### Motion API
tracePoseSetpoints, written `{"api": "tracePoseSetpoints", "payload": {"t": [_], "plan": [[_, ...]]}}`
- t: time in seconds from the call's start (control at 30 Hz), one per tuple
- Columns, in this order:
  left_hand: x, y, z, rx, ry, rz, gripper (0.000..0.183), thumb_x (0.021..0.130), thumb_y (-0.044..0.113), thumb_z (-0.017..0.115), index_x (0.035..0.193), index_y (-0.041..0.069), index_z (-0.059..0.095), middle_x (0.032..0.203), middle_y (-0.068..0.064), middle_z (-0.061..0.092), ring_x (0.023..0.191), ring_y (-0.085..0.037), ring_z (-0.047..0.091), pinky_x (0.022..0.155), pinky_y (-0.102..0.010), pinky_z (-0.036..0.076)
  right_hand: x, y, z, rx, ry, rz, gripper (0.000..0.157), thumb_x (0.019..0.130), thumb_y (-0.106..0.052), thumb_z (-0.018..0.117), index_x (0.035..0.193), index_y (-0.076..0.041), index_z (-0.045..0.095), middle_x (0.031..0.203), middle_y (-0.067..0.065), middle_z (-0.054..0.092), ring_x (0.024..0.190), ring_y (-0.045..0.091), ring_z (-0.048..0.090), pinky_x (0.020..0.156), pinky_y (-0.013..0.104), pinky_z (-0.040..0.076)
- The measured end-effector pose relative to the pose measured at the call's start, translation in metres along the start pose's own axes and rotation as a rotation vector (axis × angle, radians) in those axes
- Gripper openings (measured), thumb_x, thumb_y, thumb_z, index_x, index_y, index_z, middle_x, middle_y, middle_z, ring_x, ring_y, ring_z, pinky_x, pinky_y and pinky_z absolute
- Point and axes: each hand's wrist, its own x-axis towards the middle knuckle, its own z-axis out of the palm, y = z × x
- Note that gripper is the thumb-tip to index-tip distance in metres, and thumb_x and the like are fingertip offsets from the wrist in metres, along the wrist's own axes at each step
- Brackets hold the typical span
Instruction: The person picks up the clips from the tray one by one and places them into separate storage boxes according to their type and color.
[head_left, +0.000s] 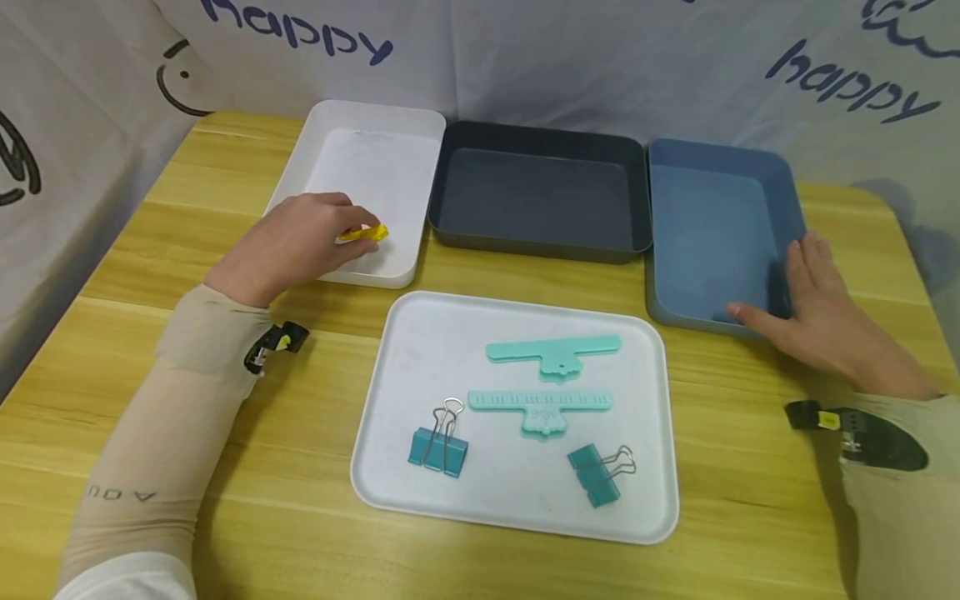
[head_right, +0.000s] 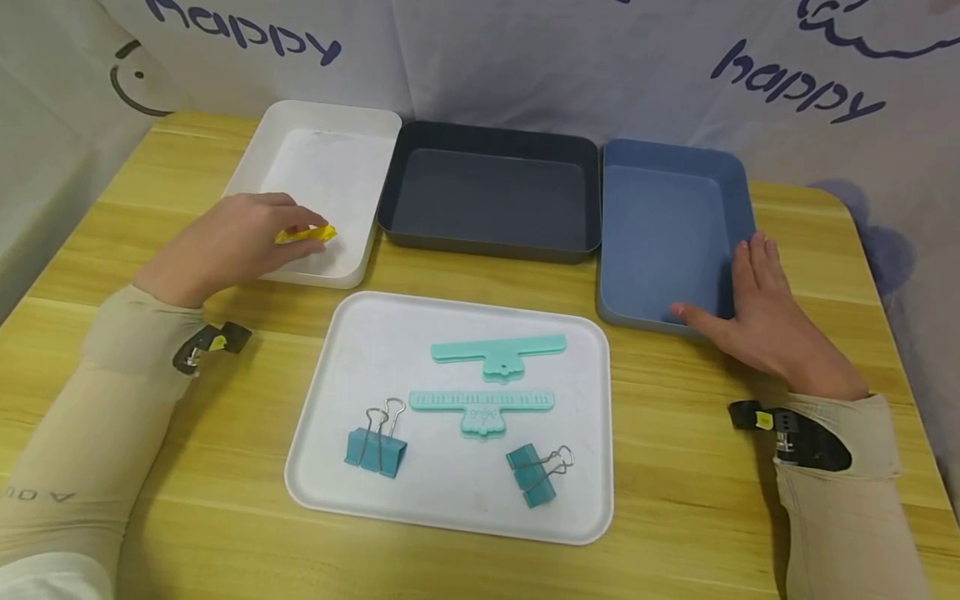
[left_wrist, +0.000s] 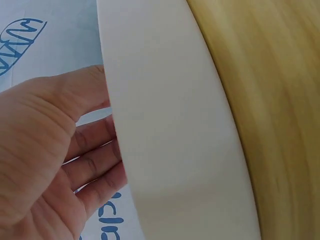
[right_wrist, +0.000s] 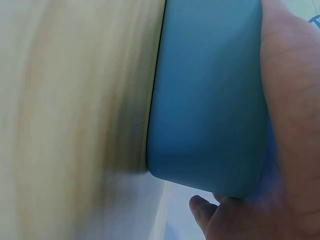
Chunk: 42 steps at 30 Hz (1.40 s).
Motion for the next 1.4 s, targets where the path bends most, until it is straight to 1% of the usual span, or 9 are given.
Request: {"api": "tracePoseSetpoints", "payload": {"t": [0.17, 0.37, 0.67, 1.03, 1.23, 1.4], "plan": [[0.002, -0.003, 0.001, -0.007, -0.019, -0.009, 0.031, 0.099, 0.021, 0.071, 0.125, 0.004, 0.074, 0.118, -0.019, 0.075, 0.101, -0.033, 0.070, 0.095, -0.048, 0.057, 0.001, 0.000, 0.000, 0.001, 0.008, -0.004, 0.113, 0.101, -0.060, 0.051, 0.156, 0.008, -0.021, 0.163, 0.021, -0.037, 0.153, 0.045, -0.033, 0.126, 0.066, -0.012], [0.003, -0.007, 0.003, -0.020, -0.049, -0.030, 0.031, 0.099, 0.018, 0.071, 0.126, 0.004, 0.073, 0.122, -0.020, 0.074, 0.107, -0.035, 0.070, 0.100, -0.051, 0.056, 0.001, 0.000, 0.000, 0.000, 0.002, 0.002, 0.114, 0.101, -0.060, 0.050, 0.156, 0.008, -0.022, 0.163, 0.020, -0.038, 0.152, 0.043, -0.035, 0.126, 0.066, -0.013], [0.003, -0.015, 0.006, -0.046, -0.068, -0.052, 0.030, 0.098, 0.016, 0.071, 0.126, 0.005, 0.073, 0.122, -0.020, 0.074, 0.109, -0.035, 0.069, 0.102, -0.051, 0.054, 0.000, -0.003, -0.002, 0.002, 0.002, 0.001, 0.114, 0.101, -0.060, 0.050, 0.156, 0.008, -0.022, 0.163, 0.021, -0.037, 0.153, 0.045, -0.033, 0.126, 0.066, -0.011], [0.001, -0.020, 0.008, -0.047, -0.063, -0.033, 0.028, 0.098, 0.012, 0.070, 0.125, 0.003, 0.074, 0.123, -0.020, 0.074, 0.111, -0.036, 0.068, 0.105, -0.053, 0.054, -0.001, -0.003, -0.001, -0.003, 0.005, 0.006, 0.114, 0.101, -0.061, 0.050, 0.156, 0.008, -0.021, 0.163, 0.021, -0.038, 0.153, 0.044, -0.034, 0.126, 0.066, -0.011], [0.001, -0.022, 0.008, -0.051, -0.075, -0.023, 0.027, 0.098, 0.012, 0.071, 0.123, 0.004, 0.074, 0.124, -0.019, 0.074, 0.114, -0.036, 0.068, 0.106, -0.053, 0.053, 0.000, -0.003, -0.001, -0.004, 0.001, 0.005, 0.113, 0.101, -0.061, 0.050, 0.156, 0.008, -0.022, 0.163, 0.021, -0.037, 0.153, 0.044, -0.034, 0.126, 0.067, -0.011], [0.002, -0.023, 0.009, -0.059, -0.086, -0.021, 0.026, 0.097, 0.015, 0.072, 0.121, 0.005, 0.075, 0.122, -0.017, 0.074, 0.111, -0.034, 0.068, 0.104, -0.052, 0.054, 0.000, -0.003, -0.001, 0.000, -0.002, 0.007, 0.113, 0.101, -0.061, 0.050, 0.156, 0.008, -0.022, 0.163, 0.020, -0.038, 0.153, 0.044, -0.035, 0.126, 0.067, -0.011]]}}
